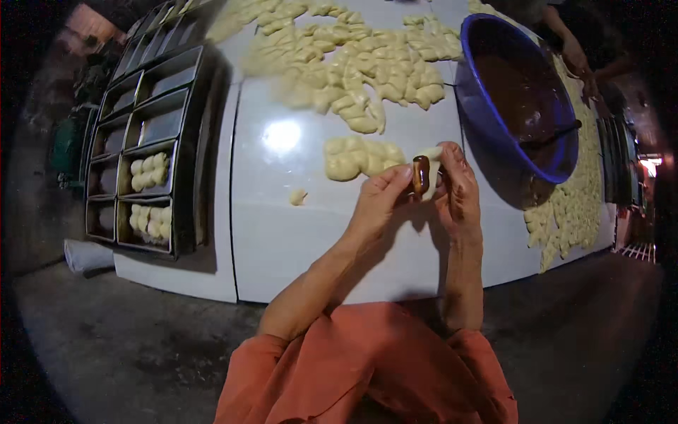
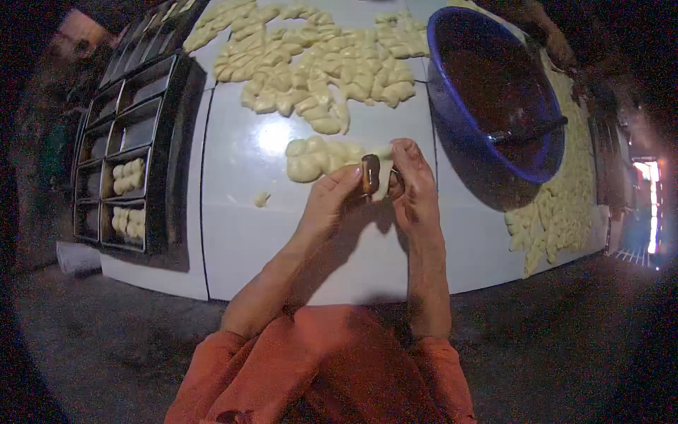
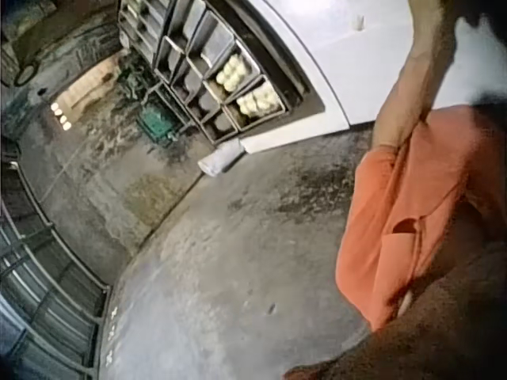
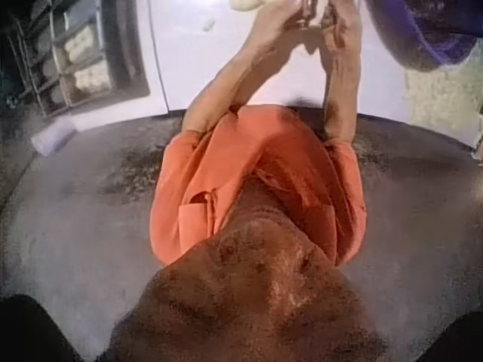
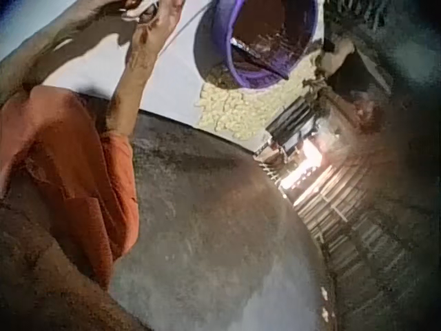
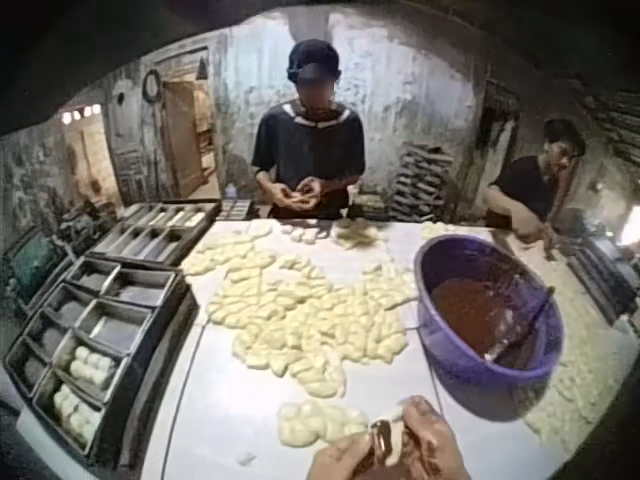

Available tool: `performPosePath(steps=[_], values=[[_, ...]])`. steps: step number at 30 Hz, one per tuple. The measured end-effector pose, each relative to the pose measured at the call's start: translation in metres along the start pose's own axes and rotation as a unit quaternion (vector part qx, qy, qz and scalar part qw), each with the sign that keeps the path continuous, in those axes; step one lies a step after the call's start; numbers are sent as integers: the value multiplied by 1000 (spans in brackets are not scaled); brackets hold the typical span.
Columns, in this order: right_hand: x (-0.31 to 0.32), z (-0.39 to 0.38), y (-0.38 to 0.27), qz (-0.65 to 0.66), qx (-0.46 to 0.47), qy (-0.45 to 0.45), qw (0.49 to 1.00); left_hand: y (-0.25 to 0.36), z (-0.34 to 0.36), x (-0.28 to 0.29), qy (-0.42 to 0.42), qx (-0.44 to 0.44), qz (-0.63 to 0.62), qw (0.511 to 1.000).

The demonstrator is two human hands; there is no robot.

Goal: The person fills small portions of dough with a dark paste from a bowl and shapes them into small braided loaves, then places the formed pastries into metal baking pans.

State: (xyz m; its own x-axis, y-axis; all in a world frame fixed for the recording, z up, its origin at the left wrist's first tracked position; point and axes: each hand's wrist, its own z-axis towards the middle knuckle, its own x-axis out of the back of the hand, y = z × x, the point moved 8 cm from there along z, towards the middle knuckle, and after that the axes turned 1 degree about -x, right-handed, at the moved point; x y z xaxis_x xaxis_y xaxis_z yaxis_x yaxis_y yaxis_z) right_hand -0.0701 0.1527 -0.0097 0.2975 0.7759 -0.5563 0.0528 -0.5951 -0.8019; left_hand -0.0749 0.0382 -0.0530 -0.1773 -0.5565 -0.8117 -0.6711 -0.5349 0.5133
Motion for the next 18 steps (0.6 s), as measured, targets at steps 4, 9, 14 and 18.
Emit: performPosePath(steps=[4,9,14,18], values=[[-19,-20,28,-92,31,-21,995,32,-24,38,99,-57,21,993],[-64,-42,44,-501,268,-7,823,49,-50,66,171,-104,77,977],[-65,-41,60,-394,237,36,887,71,-69,65,215,-177,228,933],[-66,-30,79,-220,61,17,974,77,-64,66,167,-126,162,964]])
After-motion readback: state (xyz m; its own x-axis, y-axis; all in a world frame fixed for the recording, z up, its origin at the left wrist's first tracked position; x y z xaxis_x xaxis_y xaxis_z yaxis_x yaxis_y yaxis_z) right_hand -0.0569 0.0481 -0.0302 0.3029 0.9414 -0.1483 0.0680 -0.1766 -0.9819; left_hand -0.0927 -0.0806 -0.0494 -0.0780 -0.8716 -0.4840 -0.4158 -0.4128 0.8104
